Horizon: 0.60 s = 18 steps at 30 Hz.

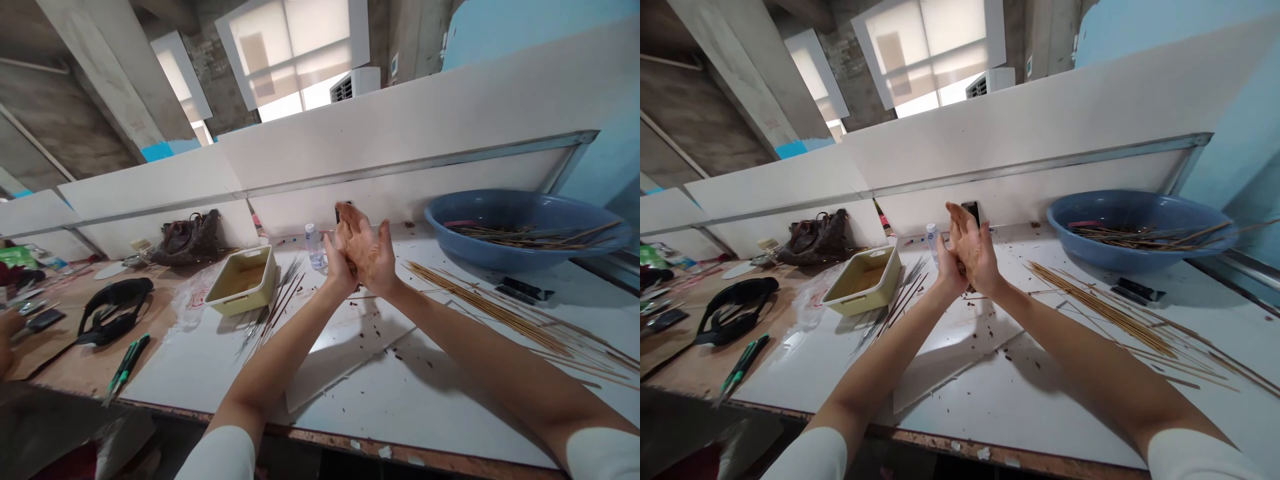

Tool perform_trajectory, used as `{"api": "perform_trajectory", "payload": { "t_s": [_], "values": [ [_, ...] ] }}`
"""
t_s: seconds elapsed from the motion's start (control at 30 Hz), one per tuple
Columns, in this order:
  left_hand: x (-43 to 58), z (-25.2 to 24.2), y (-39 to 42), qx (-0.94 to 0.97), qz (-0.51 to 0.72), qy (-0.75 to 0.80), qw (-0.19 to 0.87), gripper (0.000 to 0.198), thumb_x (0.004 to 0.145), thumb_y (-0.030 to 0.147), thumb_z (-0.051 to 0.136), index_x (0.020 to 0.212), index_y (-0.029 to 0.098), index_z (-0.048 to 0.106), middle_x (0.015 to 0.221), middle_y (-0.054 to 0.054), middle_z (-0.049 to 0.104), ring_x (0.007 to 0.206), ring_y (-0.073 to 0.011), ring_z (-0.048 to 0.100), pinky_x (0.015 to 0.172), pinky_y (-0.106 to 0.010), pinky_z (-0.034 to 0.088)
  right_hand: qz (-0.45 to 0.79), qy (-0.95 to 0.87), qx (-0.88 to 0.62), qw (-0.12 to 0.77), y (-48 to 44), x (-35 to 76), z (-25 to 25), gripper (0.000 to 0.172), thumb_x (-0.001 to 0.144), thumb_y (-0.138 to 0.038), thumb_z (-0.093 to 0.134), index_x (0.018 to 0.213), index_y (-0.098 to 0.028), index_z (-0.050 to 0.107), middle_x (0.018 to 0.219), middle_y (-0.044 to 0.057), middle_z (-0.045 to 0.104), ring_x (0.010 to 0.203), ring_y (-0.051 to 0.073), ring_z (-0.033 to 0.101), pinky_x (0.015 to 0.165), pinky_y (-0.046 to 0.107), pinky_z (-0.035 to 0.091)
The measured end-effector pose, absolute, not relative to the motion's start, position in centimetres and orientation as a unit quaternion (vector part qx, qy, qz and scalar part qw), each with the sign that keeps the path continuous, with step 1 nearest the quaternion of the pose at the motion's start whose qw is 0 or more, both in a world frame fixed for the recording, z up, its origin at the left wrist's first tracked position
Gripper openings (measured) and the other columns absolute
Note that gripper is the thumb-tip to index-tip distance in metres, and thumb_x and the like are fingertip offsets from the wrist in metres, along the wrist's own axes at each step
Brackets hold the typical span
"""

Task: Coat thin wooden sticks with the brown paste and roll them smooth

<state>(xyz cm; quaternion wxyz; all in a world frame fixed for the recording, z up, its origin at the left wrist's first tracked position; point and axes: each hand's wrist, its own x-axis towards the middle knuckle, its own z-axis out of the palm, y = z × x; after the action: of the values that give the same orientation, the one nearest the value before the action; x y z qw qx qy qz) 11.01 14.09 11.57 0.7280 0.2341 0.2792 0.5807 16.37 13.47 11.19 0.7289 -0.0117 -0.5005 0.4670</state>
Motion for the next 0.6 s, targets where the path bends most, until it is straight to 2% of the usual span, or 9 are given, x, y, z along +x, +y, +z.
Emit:
{"api": "perform_trajectory", "payload": {
  "t_s": [0.13, 0.23, 0.3, 0.37, 0.43, 0.53, 0.6],
  "values": [
    [12.2, 10.8, 13.4, 0.256, 0.596, 0.240, 0.722, 0.067, 0.118, 0.063, 0.024, 0.168, 0.032, 0.057, 0.162, -0.002, 0.068, 0.161, -0.0276, 0.054, 0.128, -0.040, 0.051, 0.448, -0.501, 0.002, 0.741, 13.1, 16.6, 11.7, 0.063, 0.104, -0.086, 0.048, 0.135, -0.039, 0.074, 0.167, -0.003, 0.062, 0.173, 0.023, 0.032, 0.148, 0.051, 0.013],
    [13.3, 10.4, 13.2, 0.271, 0.644, 0.200, 0.687, 0.059, 0.121, 0.047, 0.025, 0.174, 0.036, 0.048, 0.171, 0.006, 0.059, 0.169, -0.0166, 0.041, 0.138, -0.032, 0.033, 0.425, -0.494, -0.002, 0.758, 12.7, 16.5, 11.8, 0.062, 0.101, -0.086, 0.052, 0.137, -0.039, 0.071, 0.168, -0.002, 0.061, 0.172, 0.026, 0.033, 0.147, 0.057, 0.013],
    [13.8, 10.3, 13.1, 0.271, 0.669, 0.182, 0.667, 0.058, 0.121, 0.040, 0.024, 0.176, 0.038, 0.044, 0.174, 0.010, 0.055, 0.170, -0.0106, 0.035, 0.140, -0.027, 0.026, 0.411, -0.494, -0.008, 0.766, 12.5, 16.5, 11.9, 0.064, 0.100, -0.086, 0.053, 0.141, -0.040, 0.069, 0.168, -0.001, 0.061, 0.172, 0.027, 0.033, 0.146, 0.060, 0.013],
    [13.9, 10.3, 13.2, 0.261, 0.660, 0.187, 0.679, 0.059, 0.121, 0.044, 0.024, 0.175, 0.037, 0.046, 0.172, 0.008, 0.058, 0.169, -0.0132, 0.039, 0.138, -0.029, 0.032, 0.406, -0.499, -0.011, 0.766, 12.7, 16.8, 12.0, 0.065, 0.101, -0.085, 0.050, 0.142, -0.038, 0.068, 0.166, 0.001, 0.062, 0.172, 0.027, 0.034, 0.146, 0.060, 0.013],
    [13.7, 10.2, 13.4, 0.243, 0.611, 0.217, 0.721, 0.063, 0.120, 0.054, 0.024, 0.170, 0.032, 0.054, 0.163, -0.001, 0.068, 0.162, -0.0232, 0.052, 0.131, -0.038, 0.047, 0.401, -0.503, -0.009, 0.766, 13.2, 17.4, 12.1, 0.064, 0.103, -0.083, 0.045, 0.140, -0.037, 0.070, 0.163, 0.002, 0.065, 0.170, 0.027, 0.037, 0.146, 0.059, 0.014],
    [13.2, 9.6, 13.5, 0.228, 0.499, 0.273, 0.791, 0.070, 0.116, 0.062, 0.027, 0.157, 0.021, 0.067, 0.141, -0.014, 0.080, 0.140, -0.0360, 0.072, 0.112, -0.049, 0.063, 0.359, -0.508, -0.024, 0.783, 14.7, 18.6, 11.8, 0.053, 0.107, -0.073, 0.043, 0.136, -0.039, 0.072, 0.158, 0.000, 0.069, 0.167, 0.026, 0.043, 0.146, 0.058, 0.016],
    [13.0, 9.1, 13.6, 0.239, 0.457, 0.289, 0.806, 0.070, 0.115, 0.064, 0.031, 0.148, 0.019, 0.073, 0.128, -0.016, 0.082, 0.126, -0.0374, 0.078, 0.103, -0.049, 0.066, 0.320, -0.511, -0.049, 0.796, 15.7, 19.2, 11.3, 0.048, 0.108, -0.068, 0.044, 0.136, -0.040, 0.071, 0.158, -0.002, 0.069, 0.166, 0.025, 0.045, 0.146, 0.058, 0.017]
  ]
}}
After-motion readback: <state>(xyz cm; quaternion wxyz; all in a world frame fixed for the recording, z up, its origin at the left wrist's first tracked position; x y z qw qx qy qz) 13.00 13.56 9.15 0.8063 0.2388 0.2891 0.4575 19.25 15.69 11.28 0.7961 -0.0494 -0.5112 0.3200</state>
